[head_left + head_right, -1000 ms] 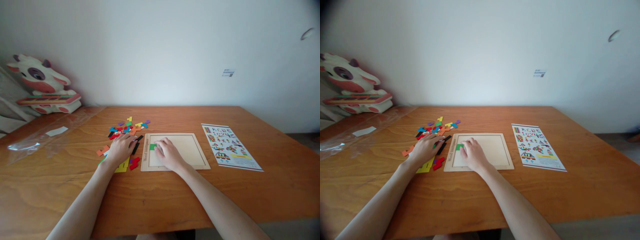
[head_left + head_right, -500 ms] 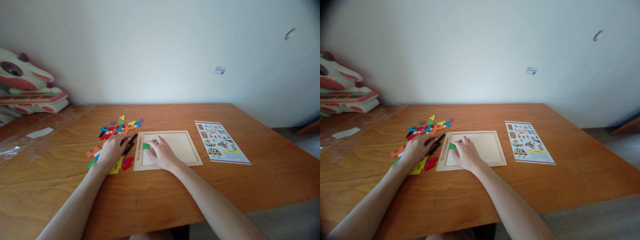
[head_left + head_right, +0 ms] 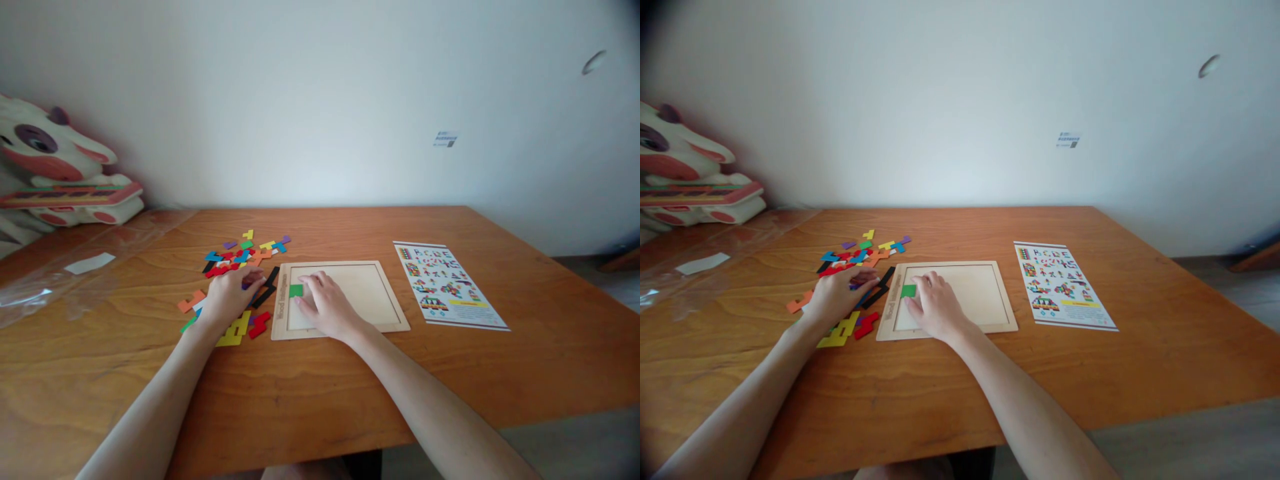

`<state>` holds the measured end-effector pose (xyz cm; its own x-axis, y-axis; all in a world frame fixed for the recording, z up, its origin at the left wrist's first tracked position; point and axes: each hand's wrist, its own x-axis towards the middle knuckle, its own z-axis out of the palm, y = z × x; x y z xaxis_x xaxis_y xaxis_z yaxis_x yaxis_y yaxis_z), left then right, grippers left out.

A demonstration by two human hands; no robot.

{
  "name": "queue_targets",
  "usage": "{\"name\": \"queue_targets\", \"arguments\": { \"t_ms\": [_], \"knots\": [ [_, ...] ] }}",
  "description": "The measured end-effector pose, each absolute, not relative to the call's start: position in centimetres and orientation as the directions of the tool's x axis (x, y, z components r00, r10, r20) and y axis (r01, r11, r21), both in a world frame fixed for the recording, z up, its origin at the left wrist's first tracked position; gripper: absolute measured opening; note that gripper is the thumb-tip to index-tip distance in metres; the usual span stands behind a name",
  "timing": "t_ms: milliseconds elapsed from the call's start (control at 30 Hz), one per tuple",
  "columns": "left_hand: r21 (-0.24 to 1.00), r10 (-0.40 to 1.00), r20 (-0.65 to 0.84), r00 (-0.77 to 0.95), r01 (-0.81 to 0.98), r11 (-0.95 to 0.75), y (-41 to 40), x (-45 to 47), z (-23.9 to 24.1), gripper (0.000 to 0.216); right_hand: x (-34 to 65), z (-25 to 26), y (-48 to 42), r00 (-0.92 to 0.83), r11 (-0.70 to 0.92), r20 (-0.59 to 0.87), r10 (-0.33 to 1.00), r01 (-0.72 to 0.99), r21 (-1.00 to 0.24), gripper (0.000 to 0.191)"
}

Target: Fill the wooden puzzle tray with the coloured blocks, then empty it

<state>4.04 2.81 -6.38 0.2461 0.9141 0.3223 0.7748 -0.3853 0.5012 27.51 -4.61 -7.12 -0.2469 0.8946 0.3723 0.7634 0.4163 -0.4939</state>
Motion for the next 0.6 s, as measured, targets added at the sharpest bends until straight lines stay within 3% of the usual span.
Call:
{"name": "queue_targets", "arguments": {
  "t_ms": [167,367,500,600],
  "knots": [
    [0.600,0.925,0.293,0.242,0.706,-0.375,3.2,3.7,-7.1,0.034,27.5,-7.0,-4.6,-0.236,0.408,0.372,0.898,0.761,-0.503,0.038],
    [0.503,0.861,0.414,0.295,0.714,-0.487,1.9,5.1,-5.8,0.029,27.3,-6.6,-4.6,-0.171,0.401,0.411,0.896,0.708,-0.581,0.027],
    [0.674,0.847,0.447,0.287,0.515,-0.530,0.4,7.1,-5.1,0.035,27.1,-6.3,-4.6,-0.068,0.405,0.444,0.893,0.550,-0.730,0.019],
    [0.810,0.866,0.412,0.284,0.322,-0.491,-0.6,8.4,-5.3,0.036,26.9,-6.1,-4.5,-0.001,0.352,0.376,0.927,0.352,-0.867,0.018]
  ]
}}
